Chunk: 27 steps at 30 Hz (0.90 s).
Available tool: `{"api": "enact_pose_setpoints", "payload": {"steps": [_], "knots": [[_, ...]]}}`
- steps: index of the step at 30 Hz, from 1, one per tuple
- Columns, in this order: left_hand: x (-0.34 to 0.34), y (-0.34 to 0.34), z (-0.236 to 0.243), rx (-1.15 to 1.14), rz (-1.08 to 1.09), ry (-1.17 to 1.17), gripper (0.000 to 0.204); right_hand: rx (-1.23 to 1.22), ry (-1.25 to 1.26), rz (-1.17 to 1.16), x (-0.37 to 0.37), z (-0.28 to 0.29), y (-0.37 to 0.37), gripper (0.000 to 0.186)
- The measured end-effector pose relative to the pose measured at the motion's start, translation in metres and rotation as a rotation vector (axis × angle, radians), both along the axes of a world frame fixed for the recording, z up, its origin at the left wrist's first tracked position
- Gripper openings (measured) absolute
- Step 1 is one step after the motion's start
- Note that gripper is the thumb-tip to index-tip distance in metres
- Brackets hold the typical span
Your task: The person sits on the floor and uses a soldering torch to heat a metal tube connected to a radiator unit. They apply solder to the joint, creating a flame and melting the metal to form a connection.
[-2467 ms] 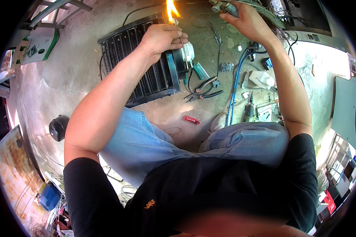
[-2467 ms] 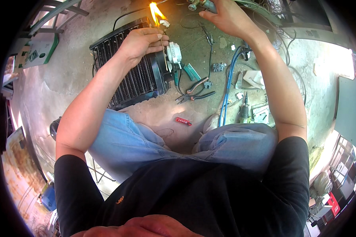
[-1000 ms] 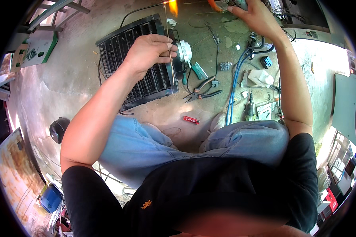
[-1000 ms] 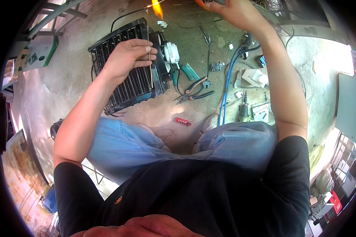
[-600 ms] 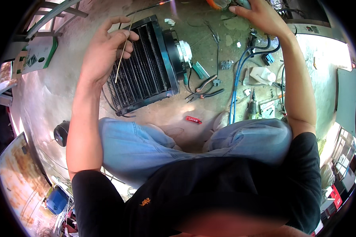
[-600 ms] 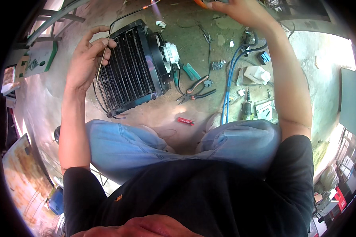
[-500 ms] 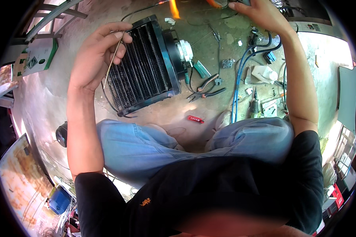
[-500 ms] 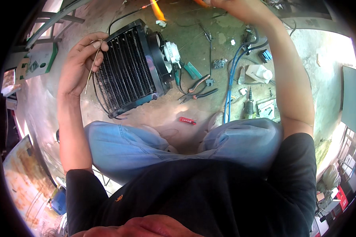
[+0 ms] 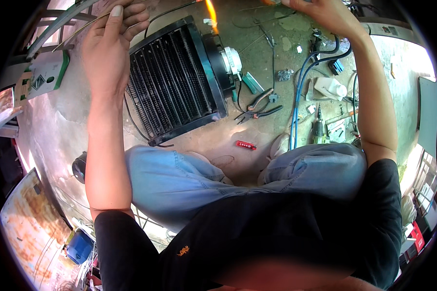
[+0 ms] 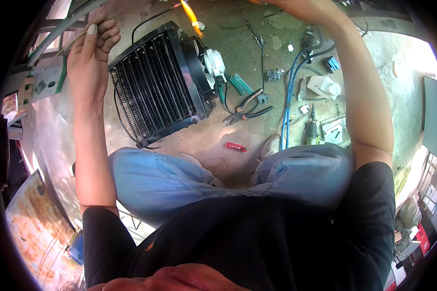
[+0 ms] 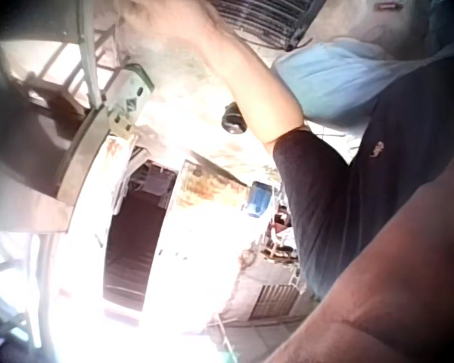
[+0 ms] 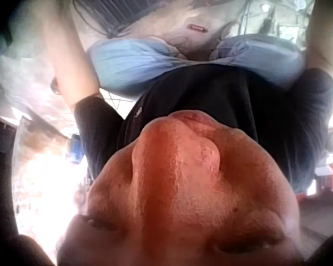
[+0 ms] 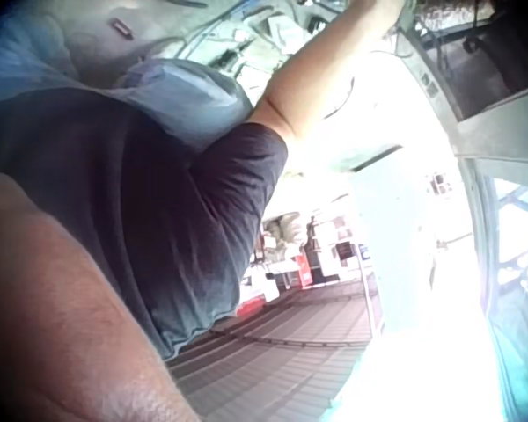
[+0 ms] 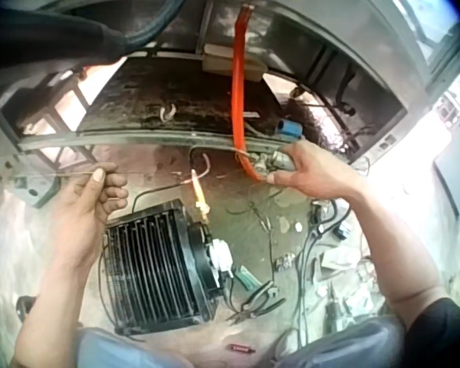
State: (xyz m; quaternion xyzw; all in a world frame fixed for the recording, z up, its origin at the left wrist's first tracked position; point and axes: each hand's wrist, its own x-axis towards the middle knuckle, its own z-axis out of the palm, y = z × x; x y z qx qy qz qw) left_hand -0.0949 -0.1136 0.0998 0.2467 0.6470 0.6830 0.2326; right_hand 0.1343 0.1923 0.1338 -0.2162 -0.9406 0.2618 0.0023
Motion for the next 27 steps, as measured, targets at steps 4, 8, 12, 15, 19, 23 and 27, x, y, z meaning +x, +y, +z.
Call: {"api": "enact_pose_setpoints", "payload": {"steps": [4,8,12,15,19,23,27], "knots": [[-0.004,0.017,-0.019,0.050,0.115,0.075,0.032,0.017,-0.032,-0.044,-0.004,0.005,-0.009,0.044],[-0.015,0.018,-0.035,0.003,0.143,0.138,0.032,0.071,-0.071,-0.057,-0.007,0.002,-0.009,0.045],[-0.021,0.021,-0.042,-0.038,0.148,0.104,0.033,0.078,-0.072,-0.043,-0.012,-0.004,-0.006,0.047],[-0.025,0.022,-0.047,-0.056,0.139,0.090,0.033,0.097,-0.113,-0.053,-0.013,0.003,-0.013,0.048],[-0.027,0.022,-0.052,-0.049,0.142,0.092,0.032,0.078,-0.034,0.020,-0.015,-0.012,-0.010,0.049],[-0.029,0.022,-0.055,-0.040,0.159,0.093,0.033,0.036,-0.015,0.047,-0.015,-0.017,-0.011,0.049],[-0.034,0.021,-0.058,-0.046,0.172,0.081,0.032,0.055,-0.064,0.035,-0.017,-0.019,-0.009,0.050]]}}
